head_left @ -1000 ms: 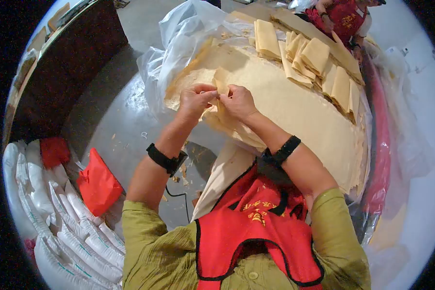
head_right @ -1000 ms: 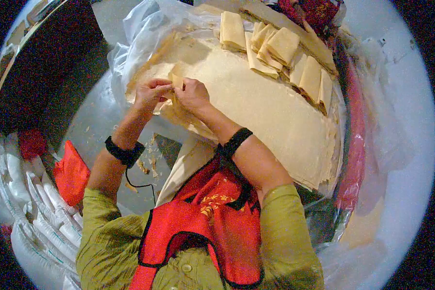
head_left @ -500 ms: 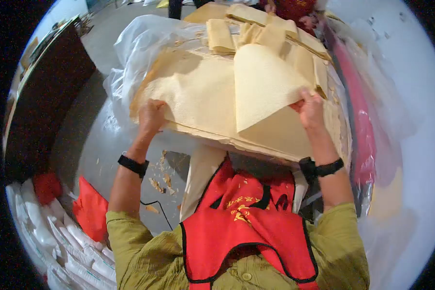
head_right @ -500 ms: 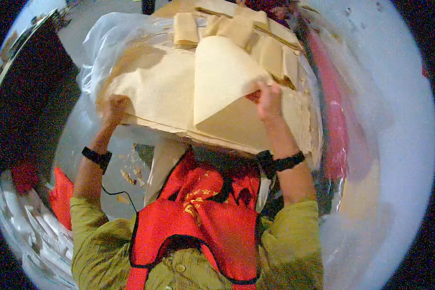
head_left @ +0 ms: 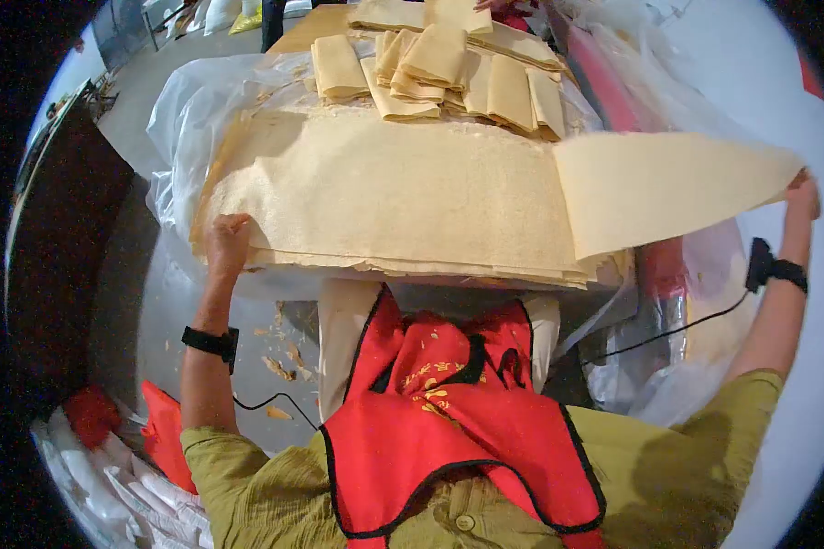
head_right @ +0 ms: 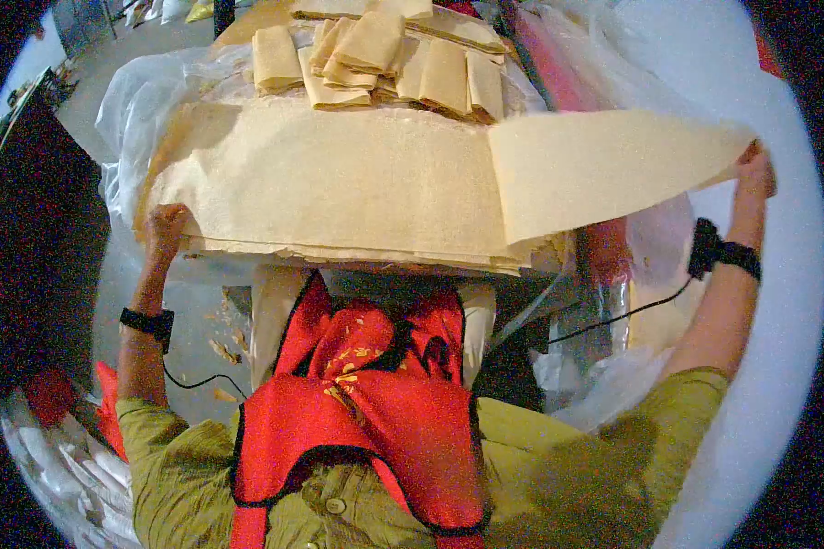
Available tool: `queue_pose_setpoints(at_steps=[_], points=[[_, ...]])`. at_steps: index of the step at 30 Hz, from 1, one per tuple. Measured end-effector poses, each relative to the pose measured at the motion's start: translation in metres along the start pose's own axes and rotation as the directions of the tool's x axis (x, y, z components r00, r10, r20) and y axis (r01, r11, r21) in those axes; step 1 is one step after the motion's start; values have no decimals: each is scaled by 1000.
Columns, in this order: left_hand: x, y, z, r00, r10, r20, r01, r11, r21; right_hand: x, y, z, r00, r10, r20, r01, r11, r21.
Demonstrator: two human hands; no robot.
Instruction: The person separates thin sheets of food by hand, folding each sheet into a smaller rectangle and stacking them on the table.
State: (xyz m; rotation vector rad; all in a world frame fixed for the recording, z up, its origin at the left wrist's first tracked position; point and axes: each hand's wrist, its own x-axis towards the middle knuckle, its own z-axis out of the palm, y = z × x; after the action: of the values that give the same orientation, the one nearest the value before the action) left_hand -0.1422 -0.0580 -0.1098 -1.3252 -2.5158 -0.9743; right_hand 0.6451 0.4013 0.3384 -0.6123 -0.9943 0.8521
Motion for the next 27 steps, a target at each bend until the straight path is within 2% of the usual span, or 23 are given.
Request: queue_pose_setpoints(at_steps=[3, 7, 8, 10, 11, 13, 14, 16, 19, 20, 22, 23, 26, 27], points=[[-2, 9, -4, 1000, -21, 21, 20, 999, 38, 11, -76, 52, 974, -210, 88, 210, 978, 3], [-11, 54, -33, 999, -52, -15, 54, 990, 130, -70, -18, 179, 902, -308, 302, 374, 907, -193], [-13, 68, -43, 992, 55, -113, -35, 984, 172, -104, 15, 217, 874, -305, 379, 415, 874, -253], [-17, 93, -55, 916, 277, -289, -197, 940, 277, -185, 85, 289, 779, -256, 573, 528, 760, -378], [-19, 101, -54, 937, 217, -274, -196, 975, 104, -228, 120, 319, 720, -221, 658, 585, 703, -404], [-24, 108, -49, 970, 106, -219, -159, 957, -241, -321, 180, 366, 594, -129, 794, 657, 649, -385], [-30, 102, -31, 986, -145, 86, 160, 653, -741, -371, 204, 380, 539, -84, 838, 661, 658, -359], [-45, 140, -48, 874, -248, 417, 479, 307, -822, -461, 237, 389, 481, -8, 876, 566, 767, -304], [-58, 134, -25, 756, -203, 622, 596, -179, -783, -570, 257, 376, 485, 83, 871, 225, 950, -216], [-61, 132, -23, 804, -184, 566, 528, -217, -821, -590, 257, 367, 476, 105, 873, 124, 975, -185], [-67, 133, -20, 885, -154, 440, 382, -301, -874, -609, 243, 347, 439, 216, 872, -8, 972, -237], [-69, 136, -25, 909, -119, 400, 364, -241, -899, -612, 239, 342, 415, 265, 870, -70, 963, -260], [-71, 134, -23, 841, -252, 479, 456, -146, -878, -594, 240, 322, 466, 264, 845, -197, 961, -192], [-72, 142, -27, 832, -283, 477, 475, -82, -876, -569, 204, 311, 438, 356, 825, -88, 931, -355]])
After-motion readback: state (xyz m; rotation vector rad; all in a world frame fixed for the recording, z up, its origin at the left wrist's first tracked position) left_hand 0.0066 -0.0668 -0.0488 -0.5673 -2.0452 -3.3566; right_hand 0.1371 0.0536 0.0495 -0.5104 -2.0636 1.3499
